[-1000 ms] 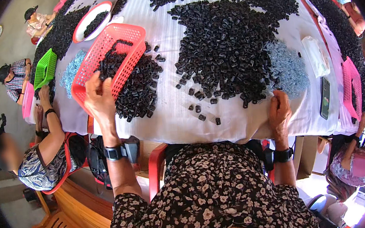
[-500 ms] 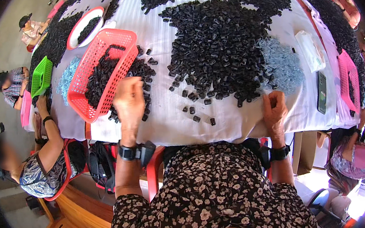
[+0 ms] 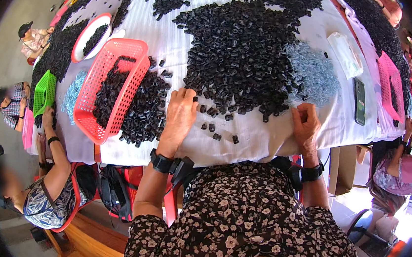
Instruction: The worker inspects, handles, and sorts small black plastic shoe components on an assembly table.
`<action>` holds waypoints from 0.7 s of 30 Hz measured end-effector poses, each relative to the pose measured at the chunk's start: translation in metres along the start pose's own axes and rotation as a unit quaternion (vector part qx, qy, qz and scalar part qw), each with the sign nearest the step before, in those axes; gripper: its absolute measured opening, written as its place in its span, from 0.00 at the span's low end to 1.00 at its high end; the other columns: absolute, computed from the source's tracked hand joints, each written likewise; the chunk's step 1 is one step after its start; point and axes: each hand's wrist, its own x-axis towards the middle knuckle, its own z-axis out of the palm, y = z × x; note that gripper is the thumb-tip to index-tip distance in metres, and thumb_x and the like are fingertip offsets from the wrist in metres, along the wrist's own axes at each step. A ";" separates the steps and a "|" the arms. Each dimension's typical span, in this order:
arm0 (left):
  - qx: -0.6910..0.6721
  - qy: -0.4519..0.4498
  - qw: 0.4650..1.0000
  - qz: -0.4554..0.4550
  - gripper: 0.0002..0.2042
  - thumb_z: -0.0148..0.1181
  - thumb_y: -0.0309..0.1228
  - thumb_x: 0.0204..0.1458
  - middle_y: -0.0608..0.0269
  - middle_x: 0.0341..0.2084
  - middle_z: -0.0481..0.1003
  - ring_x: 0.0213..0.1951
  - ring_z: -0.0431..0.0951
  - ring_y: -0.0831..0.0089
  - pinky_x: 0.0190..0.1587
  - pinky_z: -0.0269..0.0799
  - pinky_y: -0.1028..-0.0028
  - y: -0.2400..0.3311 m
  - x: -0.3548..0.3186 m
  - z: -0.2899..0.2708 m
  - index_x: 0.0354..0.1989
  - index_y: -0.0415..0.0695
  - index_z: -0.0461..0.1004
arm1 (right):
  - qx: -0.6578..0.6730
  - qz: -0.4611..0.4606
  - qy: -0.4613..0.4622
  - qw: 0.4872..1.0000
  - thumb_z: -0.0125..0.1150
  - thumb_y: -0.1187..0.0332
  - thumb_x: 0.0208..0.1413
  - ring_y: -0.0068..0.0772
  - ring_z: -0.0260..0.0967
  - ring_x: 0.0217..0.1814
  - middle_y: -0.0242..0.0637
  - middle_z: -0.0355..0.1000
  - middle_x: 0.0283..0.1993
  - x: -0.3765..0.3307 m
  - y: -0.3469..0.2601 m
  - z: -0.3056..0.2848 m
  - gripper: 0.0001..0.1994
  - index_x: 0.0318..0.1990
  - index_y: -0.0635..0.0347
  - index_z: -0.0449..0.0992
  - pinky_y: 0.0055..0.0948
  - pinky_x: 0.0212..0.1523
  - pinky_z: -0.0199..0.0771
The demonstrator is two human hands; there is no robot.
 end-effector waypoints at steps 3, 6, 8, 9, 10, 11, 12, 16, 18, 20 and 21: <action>-0.004 0.016 1.000 -0.001 0.09 0.60 0.20 0.42 0.51 0.29 0.70 0.36 0.70 0.51 0.39 0.67 0.60 -0.003 0.003 0.007 0.32 0.38 0.69 | -0.004 -0.005 0.005 1.000 0.60 0.75 0.50 0.26 0.62 0.22 0.34 0.65 0.23 0.001 0.000 0.000 0.05 0.32 0.60 0.69 0.25 0.26 0.65; -0.002 0.021 1.000 0.003 0.08 0.59 0.20 0.43 0.50 0.29 0.70 0.35 0.70 0.50 0.38 0.67 0.60 -0.004 0.003 0.009 0.32 0.38 0.68 | -0.006 -0.006 0.009 1.000 0.59 0.76 0.50 0.28 0.64 0.24 0.36 0.66 0.25 0.001 0.002 -0.001 0.05 0.33 0.61 0.70 0.27 0.28 0.67; 0.004 0.027 1.000 0.003 0.07 0.58 0.20 0.44 0.50 0.29 0.70 0.35 0.70 0.49 0.38 0.67 0.60 -0.006 0.002 0.010 0.32 0.38 0.68 | -0.011 -0.007 0.007 1.000 0.59 0.76 0.50 0.31 0.65 0.26 0.37 0.67 0.26 0.001 0.002 -0.001 0.05 0.34 0.62 0.70 0.27 0.29 0.67; -0.005 0.059 0.998 0.013 0.06 0.58 0.20 0.45 0.50 0.28 0.70 0.33 0.71 0.53 0.37 0.67 0.62 -0.007 0.002 0.010 0.32 0.38 0.68 | -0.014 -0.020 0.013 1.000 0.57 0.77 0.51 0.33 0.66 0.28 0.38 0.67 0.28 0.002 0.002 -0.002 0.04 0.34 0.62 0.70 0.28 0.30 0.68; -0.013 0.092 0.995 0.022 0.06 0.57 0.20 0.47 0.50 0.27 0.70 0.30 0.72 0.56 0.36 0.68 0.65 -0.008 0.003 0.009 0.33 0.38 0.68 | -0.016 -0.034 0.019 0.999 0.56 0.77 0.52 0.35 0.67 0.29 0.40 0.68 0.30 0.003 0.002 -0.003 0.04 0.35 0.62 0.70 0.29 0.32 0.68; -0.015 0.093 0.995 0.023 0.06 0.57 0.20 0.47 0.50 0.27 0.70 0.30 0.72 0.56 0.36 0.68 0.65 -0.009 0.001 0.007 0.33 0.38 0.68 | -0.018 -0.034 0.020 0.999 0.56 0.77 0.52 0.35 0.67 0.29 0.40 0.68 0.30 0.004 0.003 -0.003 0.04 0.35 0.62 0.70 0.29 0.32 0.68; -0.089 0.076 0.992 -0.044 0.05 0.56 0.21 0.49 0.53 0.26 0.71 0.28 0.72 0.63 0.35 0.68 0.69 -0.006 0.001 0.002 0.33 0.38 0.68 | -0.015 -0.046 0.030 0.998 0.55 0.77 0.52 0.37 0.67 0.31 0.41 0.68 0.31 0.004 0.006 -0.002 0.03 0.35 0.63 0.70 0.30 0.33 0.68; -0.374 0.052 0.915 -0.145 0.04 0.54 0.24 0.54 0.64 0.25 0.72 0.26 0.69 0.81 0.34 0.67 0.80 0.011 -0.003 -0.022 0.37 0.38 0.69 | -0.033 -0.096 0.056 0.993 0.53 0.77 0.54 0.35 0.67 0.30 0.40 0.67 0.32 0.005 0.009 -0.001 0.03 0.36 0.63 0.70 0.29 0.32 0.69; -0.524 0.014 0.838 -0.150 0.05 0.53 0.25 0.55 0.64 0.27 0.73 0.28 0.70 0.79 0.35 0.68 0.77 0.017 -0.007 -0.035 0.38 0.38 0.70 | 0.023 -0.031 0.029 0.999 0.53 0.77 0.54 0.31 0.67 0.30 0.38 0.68 0.32 -0.001 0.000 -0.003 0.03 0.37 0.63 0.70 0.27 0.31 0.70; -0.581 -0.003 0.800 -0.153 0.06 0.54 0.25 0.54 0.63 0.28 0.73 0.29 0.71 0.78 0.35 0.68 0.76 0.023 -0.012 -0.040 0.38 0.37 0.70 | 0.080 0.035 0.001 0.996 0.54 0.77 0.55 0.26 0.67 0.29 0.36 0.68 0.31 -0.002 -0.016 -0.001 0.04 0.37 0.63 0.70 0.24 0.29 0.70; -0.635 -0.022 0.757 -0.156 0.06 0.54 0.25 0.54 0.62 0.29 0.73 0.29 0.71 0.77 0.35 0.69 0.75 0.026 -0.016 -0.042 0.38 0.36 0.70 | 0.151 0.031 -0.026 0.988 0.54 0.77 0.55 0.23 0.67 0.28 0.34 0.68 0.31 -0.002 -0.032 -0.002 0.04 0.38 0.63 0.70 0.22 0.28 0.70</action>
